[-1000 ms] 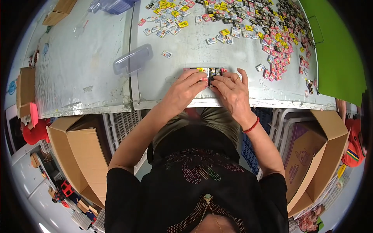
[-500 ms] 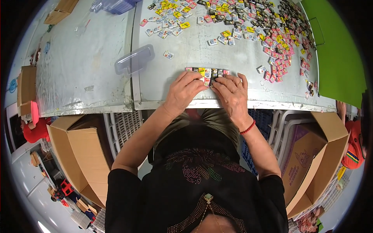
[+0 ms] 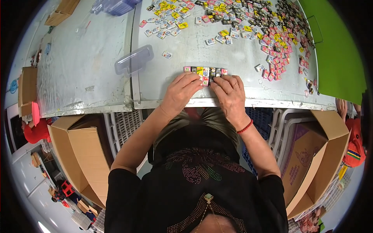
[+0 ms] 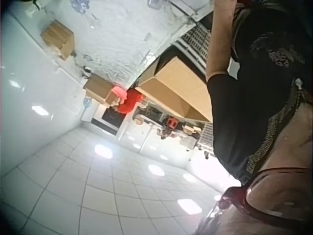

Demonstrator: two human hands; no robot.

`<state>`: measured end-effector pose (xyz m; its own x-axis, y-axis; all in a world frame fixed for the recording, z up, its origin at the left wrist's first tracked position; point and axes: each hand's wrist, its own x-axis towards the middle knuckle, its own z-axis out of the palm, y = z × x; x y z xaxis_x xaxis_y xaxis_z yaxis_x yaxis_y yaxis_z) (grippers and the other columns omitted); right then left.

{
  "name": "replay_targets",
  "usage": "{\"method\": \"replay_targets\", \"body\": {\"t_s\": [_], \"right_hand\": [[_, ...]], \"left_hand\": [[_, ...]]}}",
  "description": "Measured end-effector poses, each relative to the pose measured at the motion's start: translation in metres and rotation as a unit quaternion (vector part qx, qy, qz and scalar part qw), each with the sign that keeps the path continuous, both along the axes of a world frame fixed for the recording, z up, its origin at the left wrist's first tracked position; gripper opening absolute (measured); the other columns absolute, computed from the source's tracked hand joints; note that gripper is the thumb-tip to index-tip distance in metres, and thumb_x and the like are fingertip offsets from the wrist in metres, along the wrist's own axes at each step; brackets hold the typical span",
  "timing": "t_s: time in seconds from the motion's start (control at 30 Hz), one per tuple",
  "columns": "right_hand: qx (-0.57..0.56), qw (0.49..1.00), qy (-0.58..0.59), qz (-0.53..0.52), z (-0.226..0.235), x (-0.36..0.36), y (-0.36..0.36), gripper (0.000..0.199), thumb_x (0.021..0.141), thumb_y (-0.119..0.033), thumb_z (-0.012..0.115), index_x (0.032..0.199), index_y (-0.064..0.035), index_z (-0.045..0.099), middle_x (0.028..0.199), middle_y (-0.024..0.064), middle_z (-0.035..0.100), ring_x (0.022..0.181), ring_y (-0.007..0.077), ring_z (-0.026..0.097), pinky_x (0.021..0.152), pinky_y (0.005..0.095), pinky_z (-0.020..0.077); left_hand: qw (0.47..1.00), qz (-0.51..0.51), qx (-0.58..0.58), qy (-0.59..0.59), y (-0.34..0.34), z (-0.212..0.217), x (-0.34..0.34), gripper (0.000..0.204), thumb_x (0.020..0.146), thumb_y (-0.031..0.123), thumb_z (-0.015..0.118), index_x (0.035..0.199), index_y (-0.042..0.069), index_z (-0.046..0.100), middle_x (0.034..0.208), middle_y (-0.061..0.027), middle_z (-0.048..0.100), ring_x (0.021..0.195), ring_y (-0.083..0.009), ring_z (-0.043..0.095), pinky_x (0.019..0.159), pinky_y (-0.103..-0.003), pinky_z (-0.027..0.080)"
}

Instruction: Sort small colorful toy pieces and place them into plastic trays before packing them into a shipping box.

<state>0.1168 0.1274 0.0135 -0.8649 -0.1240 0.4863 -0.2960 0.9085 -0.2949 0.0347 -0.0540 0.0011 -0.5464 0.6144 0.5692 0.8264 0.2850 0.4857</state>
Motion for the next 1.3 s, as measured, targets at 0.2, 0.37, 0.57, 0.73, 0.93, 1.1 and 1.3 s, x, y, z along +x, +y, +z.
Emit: {"method": "replay_targets", "body": {"t_s": [0.2,0.37,0.57,0.73,0.93,1.1,1.3], "right_hand": [[-0.032,0.999,0.011,0.002,-0.006,0.001,-0.002,0.026,0.070,-0.004,0.066,0.096,-0.0027,0.069,0.105,0.0076,0.065,0.099,0.0257,0.059,0.088,0.0401,0.0470],[-0.043,0.999,0.005,0.001,-0.005,0.000,-0.003,0.024,0.073,-0.004,0.069,0.097,-0.0020,0.069,0.104,0.0075,0.065,0.098,0.0253,0.059,0.086,0.0391,0.0472],[-0.044,0.999,0.018,-0.010,-0.007,0.001,-0.003,0.022,0.073,-0.005,0.073,0.095,-0.0022,0.070,0.103,0.0071,0.066,0.097,0.0246,0.059,0.084,0.0381,0.0474],[-0.043,0.999,0.021,-0.006,-0.009,0.001,-0.004,0.021,0.074,-0.004,0.072,0.095,-0.0022,0.070,0.104,0.0069,0.066,0.096,0.0244,0.059,0.084,0.0382,0.0473],[-0.035,0.999,0.020,-0.006,-0.009,0.002,-0.005,0.022,0.074,-0.004,0.072,0.096,-0.0020,0.069,0.105,0.0062,0.066,0.097,0.0240,0.059,0.086,0.0387,0.0468],[-0.036,0.999,0.013,-0.007,-0.006,0.001,-0.004,0.023,0.075,-0.004,0.072,0.097,-0.0020,0.069,0.104,0.0058,0.066,0.097,0.0237,0.059,0.087,0.0388,0.0461],[-0.044,0.999,0.017,-0.014,-0.004,0.001,-0.005,0.024,0.074,-0.004,0.072,0.098,-0.0023,0.069,0.104,0.0058,0.066,0.098,0.0239,0.059,0.089,0.0382,0.0457]], "left_hand": [[0.999,0.010,-0.008,0.040,0.003,-0.003,0.004,0.021,0.073,0.004,0.075,0.092,0.001,0.066,0.100,-0.0076,0.065,0.096,-0.0252,0.062,0.084,-0.035,0.053],[0.997,0.070,-0.018,0.039,0.001,-0.002,0.006,0.022,0.071,0.004,0.078,0.089,0.001,0.067,0.098,-0.0058,0.064,0.097,-0.0238,0.061,0.085,-0.035,0.053],[0.996,0.076,-0.005,0.038,0.003,-0.001,0.006,0.024,0.067,0.005,0.080,0.088,0.003,0.067,0.095,-0.0034,0.064,0.095,-0.0230,0.060,0.083,-0.033,0.052],[0.996,0.079,-0.010,0.046,0.001,-0.001,0.007,0.022,0.067,0.006,0.079,0.086,0.004,0.068,0.095,-0.0024,0.065,0.095,-0.0228,0.059,0.083,-0.033,0.051],[0.994,0.073,-0.029,0.077,-0.001,0.003,0.005,0.021,0.069,0.009,0.079,0.086,0.004,0.068,0.097,-0.0024,0.064,0.095,-0.0230,0.059,0.081,-0.034,0.050],[0.996,0.080,-0.036,-0.001,-0.005,0.011,-0.002,0.027,0.068,0.005,0.079,0.093,0.004,0.069,0.107,-0.0049,0.065,0.096,-0.0269,0.061,0.079,-0.037,0.051],[0.996,-0.009,-0.076,0.042,0.005,0.018,-0.019,0.032,0.070,0.013,0.078,0.098,0.007,0.066,0.113,-0.0007,0.062,0.103,-0.0235,0.056,0.085,-0.037,0.046]]}}
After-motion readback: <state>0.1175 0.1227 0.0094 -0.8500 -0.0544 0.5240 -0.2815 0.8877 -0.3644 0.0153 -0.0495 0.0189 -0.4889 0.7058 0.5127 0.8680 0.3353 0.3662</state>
